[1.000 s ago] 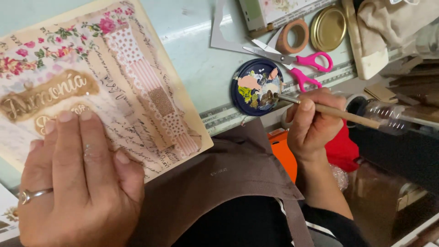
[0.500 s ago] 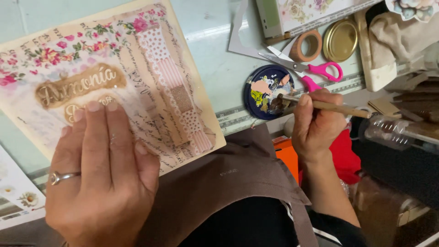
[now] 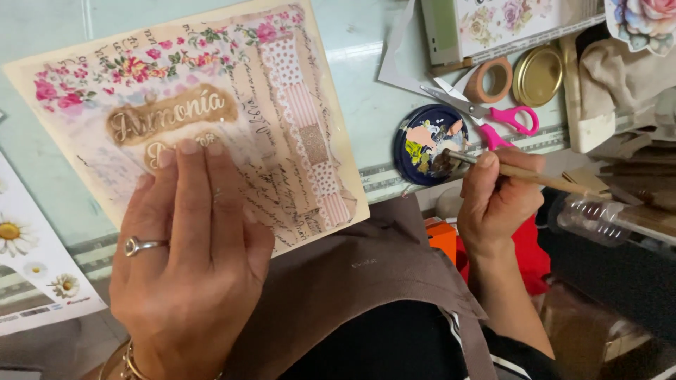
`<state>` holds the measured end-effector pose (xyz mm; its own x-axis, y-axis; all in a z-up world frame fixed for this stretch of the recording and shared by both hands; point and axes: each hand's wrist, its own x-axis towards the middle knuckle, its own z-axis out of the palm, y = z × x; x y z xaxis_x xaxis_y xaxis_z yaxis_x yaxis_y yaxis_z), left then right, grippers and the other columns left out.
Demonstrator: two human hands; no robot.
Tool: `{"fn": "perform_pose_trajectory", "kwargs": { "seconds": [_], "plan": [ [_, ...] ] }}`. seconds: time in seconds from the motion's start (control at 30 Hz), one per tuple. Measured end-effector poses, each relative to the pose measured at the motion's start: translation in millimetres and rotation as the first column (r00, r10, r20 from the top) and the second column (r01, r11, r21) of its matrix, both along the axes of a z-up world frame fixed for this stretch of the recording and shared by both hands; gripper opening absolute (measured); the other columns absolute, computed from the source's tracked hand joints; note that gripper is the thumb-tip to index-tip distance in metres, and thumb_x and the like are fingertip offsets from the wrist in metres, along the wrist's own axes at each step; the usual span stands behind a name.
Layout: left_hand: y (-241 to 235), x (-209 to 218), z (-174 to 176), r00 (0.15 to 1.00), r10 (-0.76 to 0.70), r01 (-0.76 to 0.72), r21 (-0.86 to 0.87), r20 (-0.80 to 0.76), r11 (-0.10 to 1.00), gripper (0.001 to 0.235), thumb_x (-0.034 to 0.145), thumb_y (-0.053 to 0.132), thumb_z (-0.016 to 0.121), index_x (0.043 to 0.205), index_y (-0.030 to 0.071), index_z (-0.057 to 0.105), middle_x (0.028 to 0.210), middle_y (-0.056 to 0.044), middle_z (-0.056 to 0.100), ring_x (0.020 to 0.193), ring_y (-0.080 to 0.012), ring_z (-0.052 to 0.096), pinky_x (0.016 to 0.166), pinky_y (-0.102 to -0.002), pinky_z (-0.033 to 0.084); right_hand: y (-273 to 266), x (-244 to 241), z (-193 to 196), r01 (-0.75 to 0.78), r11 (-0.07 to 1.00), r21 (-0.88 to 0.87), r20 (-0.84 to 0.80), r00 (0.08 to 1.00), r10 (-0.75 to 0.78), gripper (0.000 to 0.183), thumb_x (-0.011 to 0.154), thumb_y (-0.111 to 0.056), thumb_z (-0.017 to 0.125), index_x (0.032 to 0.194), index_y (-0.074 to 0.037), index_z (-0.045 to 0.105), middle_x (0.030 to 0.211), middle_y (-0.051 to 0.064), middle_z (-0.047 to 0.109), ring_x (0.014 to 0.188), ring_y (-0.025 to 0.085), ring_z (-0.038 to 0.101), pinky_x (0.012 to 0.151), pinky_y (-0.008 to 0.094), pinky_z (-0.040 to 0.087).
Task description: Decorating a wooden plaque by cutting paper elements and applying a finish with a brush
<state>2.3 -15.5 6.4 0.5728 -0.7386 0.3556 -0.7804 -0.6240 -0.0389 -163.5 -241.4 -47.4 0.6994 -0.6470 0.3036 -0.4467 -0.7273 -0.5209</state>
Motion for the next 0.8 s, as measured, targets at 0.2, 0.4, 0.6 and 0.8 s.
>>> {"fn": "perform_pose_trajectory", "kwargs": {
  "seconds": [0.2,0.4,0.6,0.8],
  "plan": [
    [1.0,0.5,-0.9,1.000,-0.006,0.006,0.014,-0.004,1.000,0.038,0.091,0.012,0.041,0.109,0.001,0.072,0.116,-0.013,0.064,0.099,-0.0250,0.068,0.090,-0.034,0.057,-3.8,-4.4,8.7,-0.101,0.993,-0.056,-0.156,0.984,0.091,0.019,0.101,-0.013,0.039,0.095,0.004,0.045,0.087,0.019,0.050,0.073,0.031,0.052,0.065,0.040,0.041],
    [2.7,1.1,3.9,0.997,-0.047,0.046,-0.013,-0.062,0.999,0.039,0.092,0.015,0.034,0.113,-0.006,0.060,0.113,-0.019,0.058,0.105,-0.0318,0.058,0.097,-0.038,0.045,-17.2,-21.2,9.2,-0.138,0.978,-0.158,-0.421,0.905,0.060,0.024,0.100,-0.012,0.045,0.106,0.009,0.053,0.094,0.029,0.053,0.080,0.046,0.051,0.071,0.051,0.039],
    [5.1,3.0,3.5,0.994,0.100,-0.098,-0.063,0.036,0.993,0.036,0.077,0.017,0.049,0.108,0.005,0.064,0.109,-0.009,0.057,0.102,-0.0199,0.058,0.092,-0.029,0.050,20.9,27.5,62.7,-0.047,0.984,0.174,0.052,0.998,0.038,0.023,0.118,-0.002,0.037,0.123,0.020,0.042,0.092,0.027,0.047,0.063,0.028,0.048,0.062,0.034,0.041],
    [9.7,2.2,1.7,0.992,0.124,-0.123,-0.041,0.030,0.992,0.035,0.085,0.020,0.043,0.110,0.005,0.063,0.112,-0.009,0.057,0.104,-0.0202,0.058,0.092,-0.028,0.050,37.9,91.5,65.6,-0.478,0.847,0.232,0.297,0.864,0.406,0.013,0.102,-0.006,0.040,0.109,0.004,0.039,0.083,0.020,0.054,0.060,0.017,0.056,0.047,0.023,0.050]
  ]
}}
